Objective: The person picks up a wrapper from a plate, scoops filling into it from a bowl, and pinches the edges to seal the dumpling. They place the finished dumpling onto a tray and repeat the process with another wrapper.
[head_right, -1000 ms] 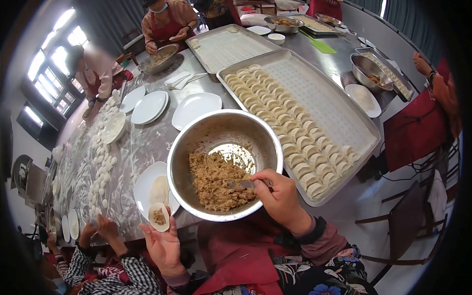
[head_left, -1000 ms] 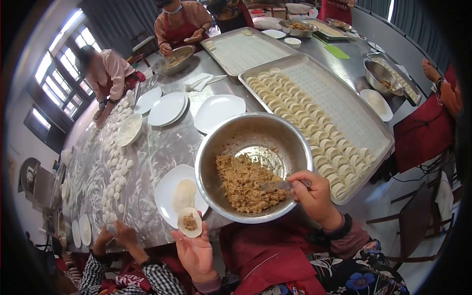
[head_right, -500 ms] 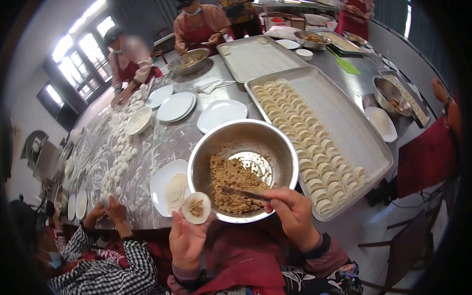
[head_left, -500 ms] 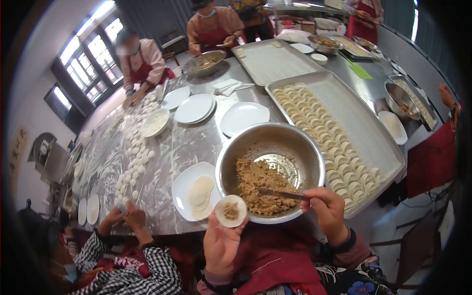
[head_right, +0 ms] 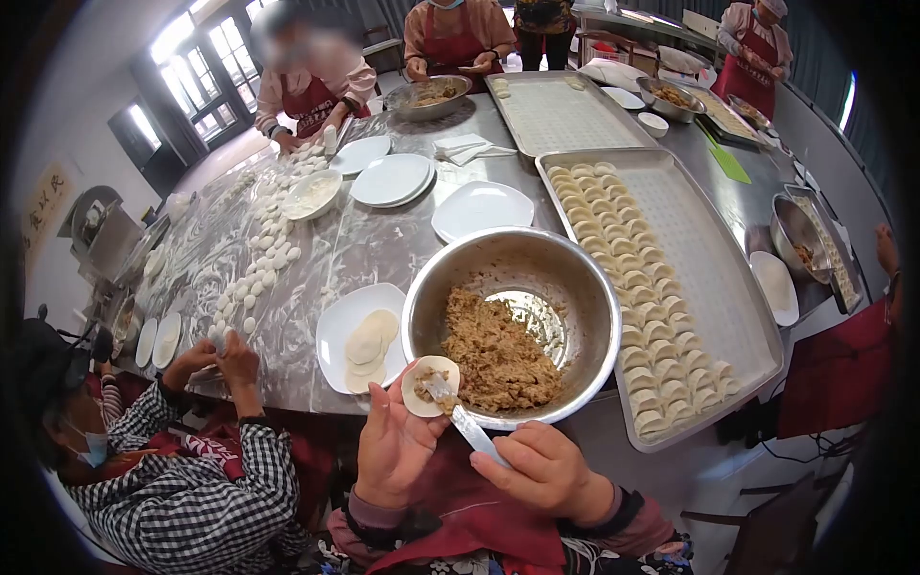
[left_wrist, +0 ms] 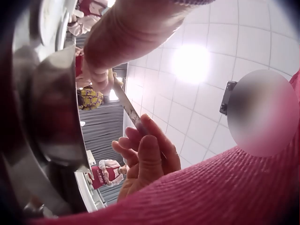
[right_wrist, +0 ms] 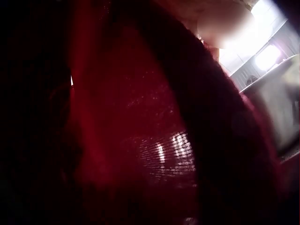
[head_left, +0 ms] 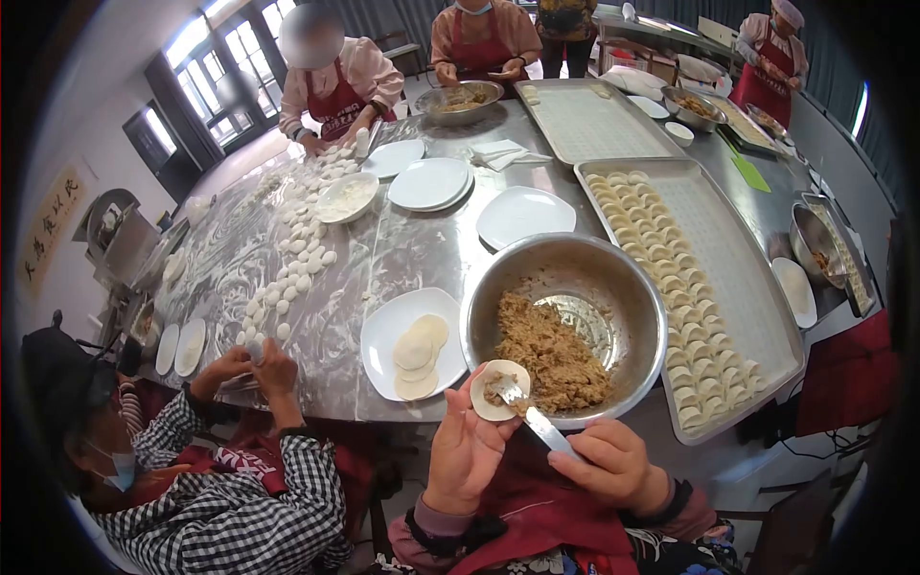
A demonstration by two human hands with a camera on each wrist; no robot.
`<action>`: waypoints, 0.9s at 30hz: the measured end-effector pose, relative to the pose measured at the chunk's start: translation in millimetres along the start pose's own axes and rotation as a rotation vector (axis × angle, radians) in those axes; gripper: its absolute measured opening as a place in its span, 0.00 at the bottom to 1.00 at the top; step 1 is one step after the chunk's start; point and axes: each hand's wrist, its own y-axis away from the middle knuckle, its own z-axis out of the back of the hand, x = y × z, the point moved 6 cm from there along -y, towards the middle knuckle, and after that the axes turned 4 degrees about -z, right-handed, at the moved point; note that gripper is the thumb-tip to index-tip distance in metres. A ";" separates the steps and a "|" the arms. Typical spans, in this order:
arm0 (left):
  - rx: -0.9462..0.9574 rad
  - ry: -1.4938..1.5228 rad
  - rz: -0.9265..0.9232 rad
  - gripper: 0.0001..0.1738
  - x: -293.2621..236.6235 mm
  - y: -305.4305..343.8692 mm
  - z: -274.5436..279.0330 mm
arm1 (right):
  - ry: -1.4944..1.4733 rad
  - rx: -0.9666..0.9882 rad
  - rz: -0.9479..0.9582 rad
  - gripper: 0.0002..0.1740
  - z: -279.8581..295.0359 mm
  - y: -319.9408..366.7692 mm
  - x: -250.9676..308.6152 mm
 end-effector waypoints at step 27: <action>0.059 -0.096 -0.048 0.36 8.1 5.6 0.6 | -0.768 -0.218 -0.883 0.08 7.6 17.0 -55.3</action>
